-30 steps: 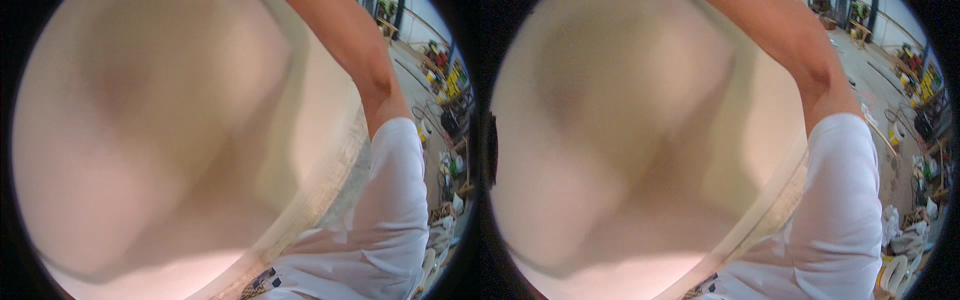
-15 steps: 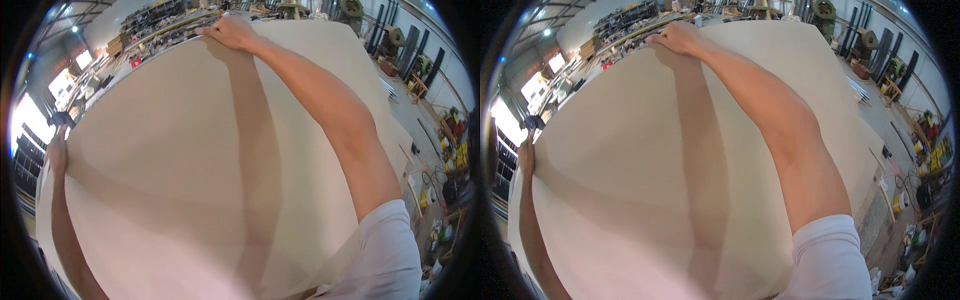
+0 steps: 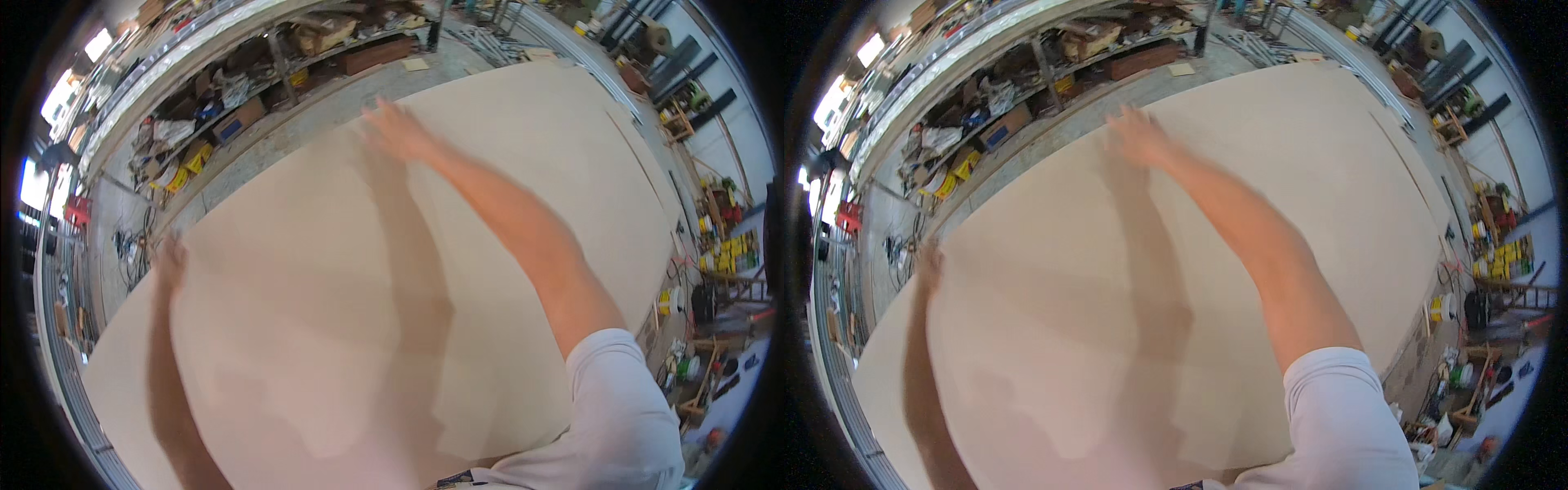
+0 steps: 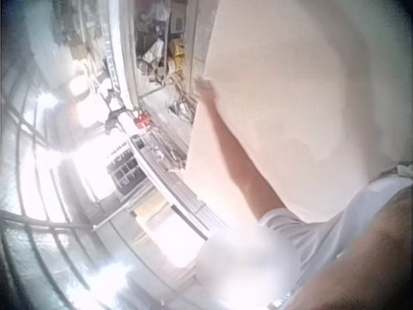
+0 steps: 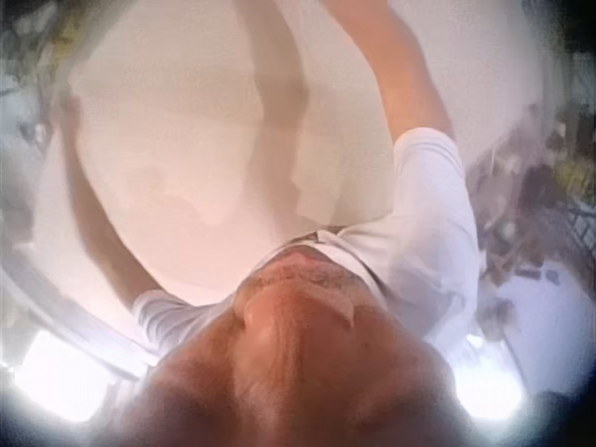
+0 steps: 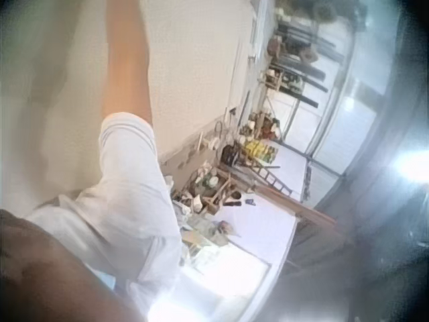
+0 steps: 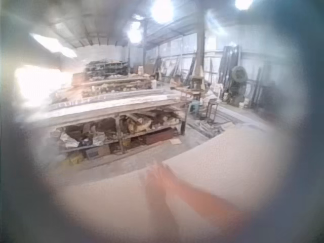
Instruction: The person uses a pneumatic nail gun to attach a thin wooden strip to a large flat board. They reposition the board and continue nailing along the strip, then reload the nail gun and resume fastening the strip to the board.
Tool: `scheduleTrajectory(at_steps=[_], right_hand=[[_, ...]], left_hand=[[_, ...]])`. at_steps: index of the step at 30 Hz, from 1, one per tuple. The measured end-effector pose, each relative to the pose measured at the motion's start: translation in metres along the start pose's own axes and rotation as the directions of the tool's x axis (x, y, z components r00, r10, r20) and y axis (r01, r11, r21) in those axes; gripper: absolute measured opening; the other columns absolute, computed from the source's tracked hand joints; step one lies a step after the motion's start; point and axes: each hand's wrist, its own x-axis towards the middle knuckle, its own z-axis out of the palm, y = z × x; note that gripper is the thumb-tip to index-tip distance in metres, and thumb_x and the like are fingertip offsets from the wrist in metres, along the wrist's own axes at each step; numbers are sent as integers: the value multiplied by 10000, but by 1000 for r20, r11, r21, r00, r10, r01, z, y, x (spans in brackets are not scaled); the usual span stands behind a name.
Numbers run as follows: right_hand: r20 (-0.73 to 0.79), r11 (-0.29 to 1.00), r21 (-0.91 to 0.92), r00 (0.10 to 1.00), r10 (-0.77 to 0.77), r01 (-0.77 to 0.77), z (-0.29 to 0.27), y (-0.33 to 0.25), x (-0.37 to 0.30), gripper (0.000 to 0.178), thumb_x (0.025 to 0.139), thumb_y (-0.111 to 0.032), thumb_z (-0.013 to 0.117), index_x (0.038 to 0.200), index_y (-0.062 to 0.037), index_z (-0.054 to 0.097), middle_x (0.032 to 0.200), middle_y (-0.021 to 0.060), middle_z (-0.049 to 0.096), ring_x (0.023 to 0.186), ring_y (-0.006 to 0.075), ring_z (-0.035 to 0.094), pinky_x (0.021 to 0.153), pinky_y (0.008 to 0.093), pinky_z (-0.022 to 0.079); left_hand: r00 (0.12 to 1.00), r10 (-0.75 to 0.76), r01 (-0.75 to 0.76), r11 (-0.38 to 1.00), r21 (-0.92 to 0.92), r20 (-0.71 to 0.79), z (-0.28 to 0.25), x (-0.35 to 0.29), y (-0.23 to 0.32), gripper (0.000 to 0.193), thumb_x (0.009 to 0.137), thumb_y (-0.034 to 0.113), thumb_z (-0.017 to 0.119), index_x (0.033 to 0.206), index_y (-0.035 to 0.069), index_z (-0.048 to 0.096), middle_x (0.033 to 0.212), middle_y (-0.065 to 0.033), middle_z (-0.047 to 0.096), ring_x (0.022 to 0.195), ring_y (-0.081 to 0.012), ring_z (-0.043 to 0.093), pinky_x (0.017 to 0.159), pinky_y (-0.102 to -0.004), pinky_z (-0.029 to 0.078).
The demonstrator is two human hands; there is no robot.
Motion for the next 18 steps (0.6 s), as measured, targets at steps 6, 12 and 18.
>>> scheduleTrajectory(at_steps=[6, 12, 18], right_hand=[[302, 925, 43, 888, 347, -376, -133, -77, -320, 575, 1068, -419, 502, 1574, -165, 401, 1671, 174, 272, 1548, 373, 237, 1253, 541, 203], [154, 638, -176, 619, 770, -750, -280, -130, -629, 547, 1077, -338, 469, 1589, -164, 383, 1672, 159, 290, 1554, 377, 226, 1239, 609, 162], [29, 520, -55, 519, 854, -852, -274, -154, -699, 524, 1078, -336, 453, 1570, -161, 407, 1675, 180, 265, 1551, 401, 215, 1237, 634, 136]], left_hand=[[999, -40, 39, 998, 52, 9, 22, -233, 138, 781, 1029, 462, 495, 1648, 83, 206, 1717, -148, 175, 1593, -338, 125, 1266, -597, 66], [994, -42, 34, 996, -81, -98, 28, -383, 238, 786, 1049, 561, 375, 1629, 46, 245, 1712, -175, 167, 1593, -344, 105, 1283, -548, 50], [994, -108, 107, 993, -44, -23, 9, -476, 367, 788, 1057, 573, 344, 1630, 44, 236, 1715, -174, 150, 1593, -337, 97, 1295, -519, 40]])
